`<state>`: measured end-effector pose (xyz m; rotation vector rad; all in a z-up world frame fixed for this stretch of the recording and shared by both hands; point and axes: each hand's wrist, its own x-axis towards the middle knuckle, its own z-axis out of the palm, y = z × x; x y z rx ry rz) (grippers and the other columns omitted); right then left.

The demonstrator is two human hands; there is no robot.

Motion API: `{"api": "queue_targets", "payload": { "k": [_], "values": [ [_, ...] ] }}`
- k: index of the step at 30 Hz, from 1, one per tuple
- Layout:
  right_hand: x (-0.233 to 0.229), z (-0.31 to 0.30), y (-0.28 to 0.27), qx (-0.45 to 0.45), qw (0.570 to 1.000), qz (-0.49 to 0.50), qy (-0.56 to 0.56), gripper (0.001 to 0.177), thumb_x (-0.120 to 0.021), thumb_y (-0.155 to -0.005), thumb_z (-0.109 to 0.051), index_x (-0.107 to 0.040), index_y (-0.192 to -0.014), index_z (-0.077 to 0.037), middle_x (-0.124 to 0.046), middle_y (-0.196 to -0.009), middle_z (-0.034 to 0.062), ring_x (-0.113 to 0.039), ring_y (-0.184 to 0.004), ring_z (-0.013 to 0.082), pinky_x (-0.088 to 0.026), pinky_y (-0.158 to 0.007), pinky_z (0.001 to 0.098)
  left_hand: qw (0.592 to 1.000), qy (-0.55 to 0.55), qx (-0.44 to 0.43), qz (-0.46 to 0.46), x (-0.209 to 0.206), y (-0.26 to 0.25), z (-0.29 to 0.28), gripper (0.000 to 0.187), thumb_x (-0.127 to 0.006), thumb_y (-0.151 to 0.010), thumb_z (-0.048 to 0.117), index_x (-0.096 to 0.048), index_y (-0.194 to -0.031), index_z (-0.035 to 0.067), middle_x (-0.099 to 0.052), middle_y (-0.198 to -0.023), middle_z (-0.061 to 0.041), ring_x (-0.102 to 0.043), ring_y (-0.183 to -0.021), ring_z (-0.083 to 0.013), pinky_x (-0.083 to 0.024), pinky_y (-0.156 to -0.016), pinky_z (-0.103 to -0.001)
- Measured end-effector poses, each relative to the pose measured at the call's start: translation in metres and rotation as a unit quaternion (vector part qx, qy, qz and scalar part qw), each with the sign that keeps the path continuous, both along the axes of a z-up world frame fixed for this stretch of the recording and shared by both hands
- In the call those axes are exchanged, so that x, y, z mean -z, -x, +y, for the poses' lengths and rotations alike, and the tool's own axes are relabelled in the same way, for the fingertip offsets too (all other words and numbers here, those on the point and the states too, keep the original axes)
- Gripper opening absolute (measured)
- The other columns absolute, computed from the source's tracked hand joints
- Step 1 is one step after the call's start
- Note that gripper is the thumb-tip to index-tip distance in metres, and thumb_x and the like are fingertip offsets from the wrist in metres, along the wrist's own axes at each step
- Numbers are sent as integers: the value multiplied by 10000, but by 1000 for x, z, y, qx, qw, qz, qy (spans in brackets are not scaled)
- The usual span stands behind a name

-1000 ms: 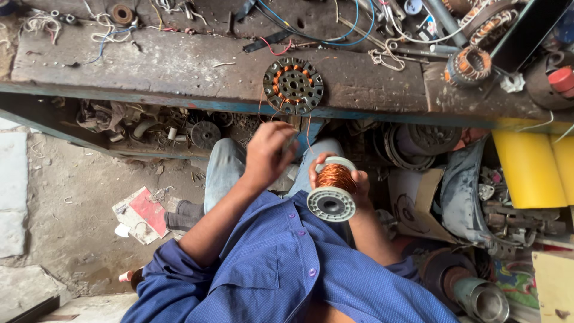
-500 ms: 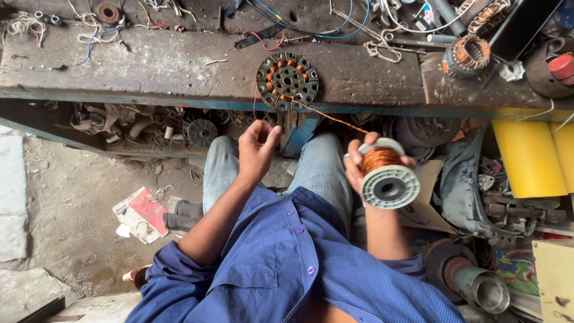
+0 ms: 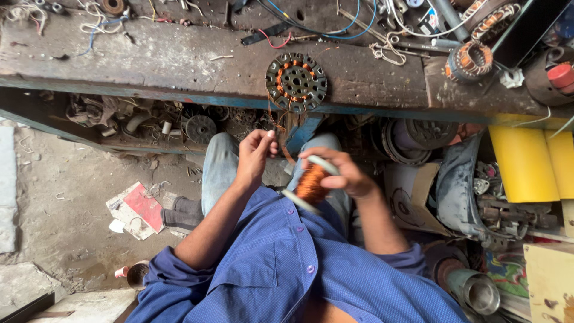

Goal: The person winds copper wire by hand around the slots of a circular stator core. They hold the stator with one hand and feed the wire from a spool with the other, repeatedly looping the wire through the slots.

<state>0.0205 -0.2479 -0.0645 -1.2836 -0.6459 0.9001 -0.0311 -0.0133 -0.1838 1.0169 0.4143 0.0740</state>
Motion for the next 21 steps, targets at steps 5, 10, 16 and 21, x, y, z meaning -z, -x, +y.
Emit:
{"api": "queue_targets", "payload": {
  "k": [5, 10, 16, 21],
  "values": [
    [37, 19, 12, -29, 990, -74, 120, 763, -724, -794, -455, -587, -1410, -28, -657, -1270, 127, -626, -1208, 232, -493, -1059, 343, 989, 85, 104, -63, -33, -4, 2, 348, -540, -1033, 328, -696, -1097, 23, -749, -978, -38, -681, -911, -111, -544, -844, -269],
    [61, 0, 0, 20, 983, -18, 181, 793, -756, -734, -471, -587, -1404, -82, -657, -1262, 122, -638, -1175, 239, -534, -1016, 357, 990, 10, 117, -79, -49, -7, 9, 323, -565, -1044, 304, -709, -1120, 25, -754, -1007, -36, -667, -946, -96, -519, -871, -268],
    [20, -64, -25, 108, 921, -186, 326, 601, -829, -736, -271, -675, -1291, -102, -702, -1182, 64, -658, -1109, 207, -516, -980, 356, 998, 16, 52, -44, -17, -6, 10, 219, -657, -1033, 235, -691, -1057, 20, -706, -903, -25, -649, -832, -87, -523, -779, -253],
    [-63, -110, -46, 284, 779, -445, 339, 578, -846, -811, -226, -665, -1339, -72, -636, -1194, 114, -620, -1126, 267, -499, -1012, 386, 999, 25, 43, 0, 17, 8, 8, 179, -667, -1008, 225, -681, -1006, 46, -702, -877, -4, -640, -777, -76, -519, -714, -245]
  ]
}}
